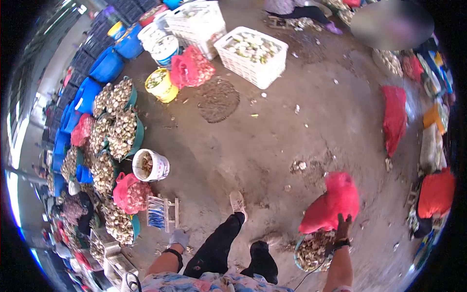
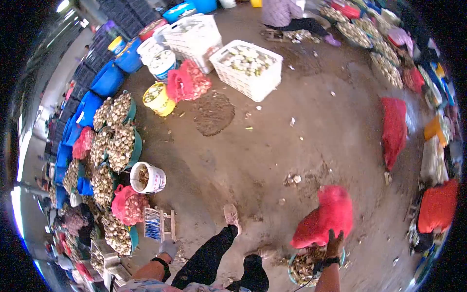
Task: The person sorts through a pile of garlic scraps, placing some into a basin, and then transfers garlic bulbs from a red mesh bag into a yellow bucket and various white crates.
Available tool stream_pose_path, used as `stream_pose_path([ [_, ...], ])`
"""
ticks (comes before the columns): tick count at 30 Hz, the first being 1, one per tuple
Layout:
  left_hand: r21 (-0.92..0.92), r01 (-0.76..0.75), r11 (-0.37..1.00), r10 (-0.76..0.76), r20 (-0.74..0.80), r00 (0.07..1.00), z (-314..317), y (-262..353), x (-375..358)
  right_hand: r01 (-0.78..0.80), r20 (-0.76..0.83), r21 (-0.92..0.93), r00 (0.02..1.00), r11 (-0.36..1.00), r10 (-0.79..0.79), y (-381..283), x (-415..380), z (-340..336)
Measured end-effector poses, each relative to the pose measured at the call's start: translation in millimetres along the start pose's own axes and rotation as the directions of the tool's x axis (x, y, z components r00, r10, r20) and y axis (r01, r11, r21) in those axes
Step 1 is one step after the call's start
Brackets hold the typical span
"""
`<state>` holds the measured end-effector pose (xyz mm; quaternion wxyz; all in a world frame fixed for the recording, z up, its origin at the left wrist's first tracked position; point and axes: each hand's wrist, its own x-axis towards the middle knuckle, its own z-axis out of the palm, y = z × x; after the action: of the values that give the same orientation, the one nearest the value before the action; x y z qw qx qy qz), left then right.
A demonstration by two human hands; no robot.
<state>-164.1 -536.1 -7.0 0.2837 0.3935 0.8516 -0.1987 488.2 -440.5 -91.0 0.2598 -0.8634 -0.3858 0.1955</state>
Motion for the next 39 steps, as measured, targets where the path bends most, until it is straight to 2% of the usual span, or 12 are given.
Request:
stream_pose_path([
  [7,-0.372,0.109,0.922,-0.090,0.067,0.994,-6.7,-17.4,31.7,-0.223,0.357,0.272,0.927,0.936,0.118,-65.6,-4.6,86.1],
  [12,-0.474,0.170,0.864,-0.100,0.170,0.980,-47.6,-21.7,76.3,0.401,0.544,-0.416,0.829,0.816,-0.130,-144.6,14.3,120.4],
  [13,-0.488,0.169,0.856,-0.099,0.167,0.981,-46.5,-28.8,88.4,-0.036,0.400,-0.292,0.903,0.956,0.157,-173.4,9.2,131.5],
  [15,-0.220,-0.050,0.974,0.063,0.053,0.997,-12.1,-47.9,120.0,0.047,0.451,-0.121,0.893,0.992,0.013,-235.3,-13.5,129.6],
  [20,-0.588,0.319,0.743,-0.261,0.183,0.948,-105.0,-26.6,97.0,0.387,0.546,0.090,0.752,0.918,-0.370,-171.6,49.7,189.7],
  [22,-0.630,0.404,0.663,-0.334,0.233,0.913,-123.6,-30.3,76.6,0.268,0.618,-0.252,0.784,0.930,-0.058,-197.0,79.6,223.5],
  [24,-0.668,0.465,0.581,-0.390,0.274,0.879,-120.7,-30.6,64.2,0.697,0.563,0.012,0.588,0.717,-0.581,-216.3,105.2,275.8],
  [25,-0.689,0.510,0.515,-0.468,0.273,0.841,-108.6,-35.3,57.3,0.866,0.502,-0.215,0.494,0.451,-0.710,-237.6,110.8,302.6],
  [27,-0.665,0.595,0.450,-0.570,0.299,0.765,-84.5,-49.3,49.4,0.989,0.813,0.143,-0.099,0.032,-0.574,-352.9,113.5,319.4],
  [29,-0.717,0.608,0.340,-0.625,0.311,0.716,-42.2,-56.3,56.2,0.939,0.621,0.032,0.250,0.343,-0.743,-413.3,69.4,378.5],
  [34,-0.892,0.452,-0.022,-0.664,0.350,0.660,79.6,-87.7,183.3,0.594,0.864,0.169,0.295,0.787,-0.408,-482.5,3.5,535.2],
  [39,-0.805,0.207,-0.555,-0.460,0.505,0.731,-29.3,-106.2,350.1,0.742,0.885,0.283,0.042,0.607,-0.464,-539.8,-116.0,530.4],
])
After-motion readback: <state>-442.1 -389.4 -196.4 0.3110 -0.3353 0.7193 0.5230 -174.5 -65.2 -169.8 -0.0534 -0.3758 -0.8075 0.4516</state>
